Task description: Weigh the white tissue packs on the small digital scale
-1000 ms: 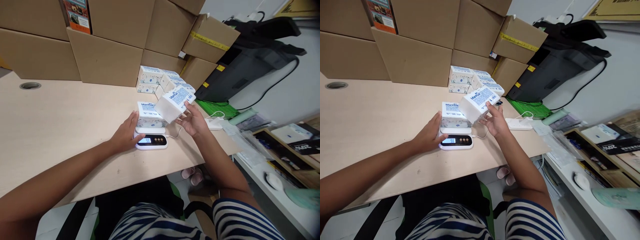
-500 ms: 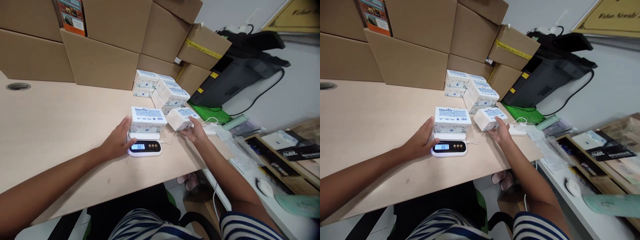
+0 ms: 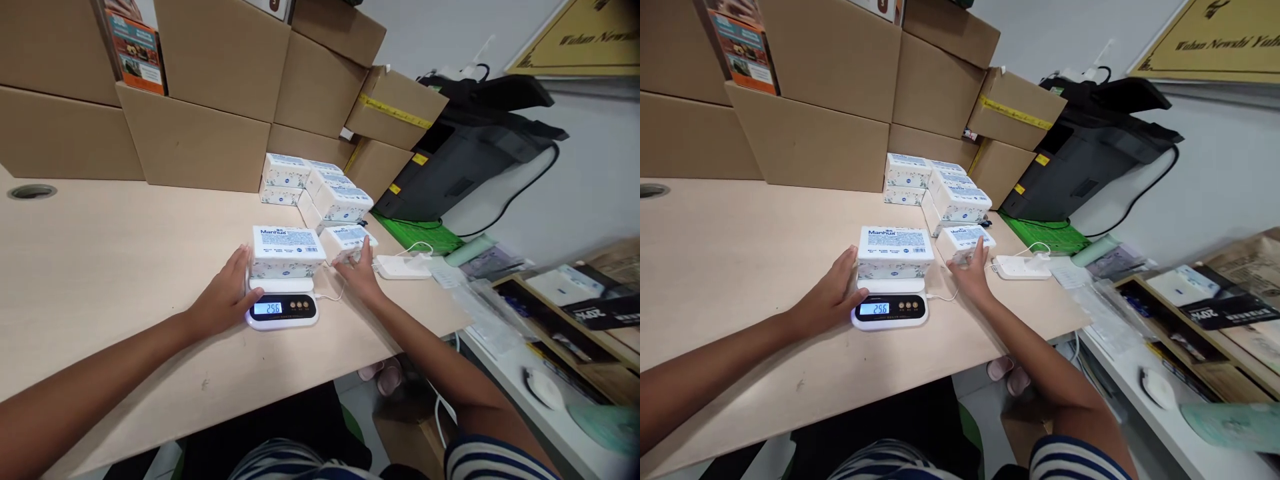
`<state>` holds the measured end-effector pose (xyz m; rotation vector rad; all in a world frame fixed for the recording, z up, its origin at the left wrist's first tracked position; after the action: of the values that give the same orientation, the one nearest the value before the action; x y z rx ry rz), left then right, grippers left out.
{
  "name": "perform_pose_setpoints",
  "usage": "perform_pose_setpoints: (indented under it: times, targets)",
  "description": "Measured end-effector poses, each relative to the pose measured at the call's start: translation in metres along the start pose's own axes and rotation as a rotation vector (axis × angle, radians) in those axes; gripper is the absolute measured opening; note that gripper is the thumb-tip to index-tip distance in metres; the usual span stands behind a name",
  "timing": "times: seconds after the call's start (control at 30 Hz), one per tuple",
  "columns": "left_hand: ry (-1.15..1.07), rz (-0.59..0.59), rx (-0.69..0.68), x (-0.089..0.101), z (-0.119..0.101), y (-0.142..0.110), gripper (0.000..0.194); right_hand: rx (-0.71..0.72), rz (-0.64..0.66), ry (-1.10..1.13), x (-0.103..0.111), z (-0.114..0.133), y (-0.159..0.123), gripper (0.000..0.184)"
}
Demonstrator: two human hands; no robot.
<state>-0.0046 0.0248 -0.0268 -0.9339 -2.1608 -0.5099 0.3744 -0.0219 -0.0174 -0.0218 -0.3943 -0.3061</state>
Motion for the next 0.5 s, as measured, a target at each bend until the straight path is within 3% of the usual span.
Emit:
perform_pose_setpoints:
  times: [0.27,0.5]
  targets:
    - [-0.037,-0.052,0.012,0.001,0.001,0.001,0.107,-0.031,0.061,-0.155,-0.004,0.009,0.016,0.144]
    - [-0.07,-0.007,0.046,0.006,-0.015,-0.002,0.098,-0.063,-0.047,-0.216,0.012,0.003,0.009,0.123]
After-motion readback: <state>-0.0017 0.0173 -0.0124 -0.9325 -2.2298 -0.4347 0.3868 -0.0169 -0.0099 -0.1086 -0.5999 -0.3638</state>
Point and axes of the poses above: each hand's wrist, its own y-axis towards the middle knuckle, its own x-axis out of the back of the hand, z = x × y, the point moved 4 cm from there along y, towards the middle knuckle, and after that the axes turned 15 degrees about z, right-handed, at the moved point
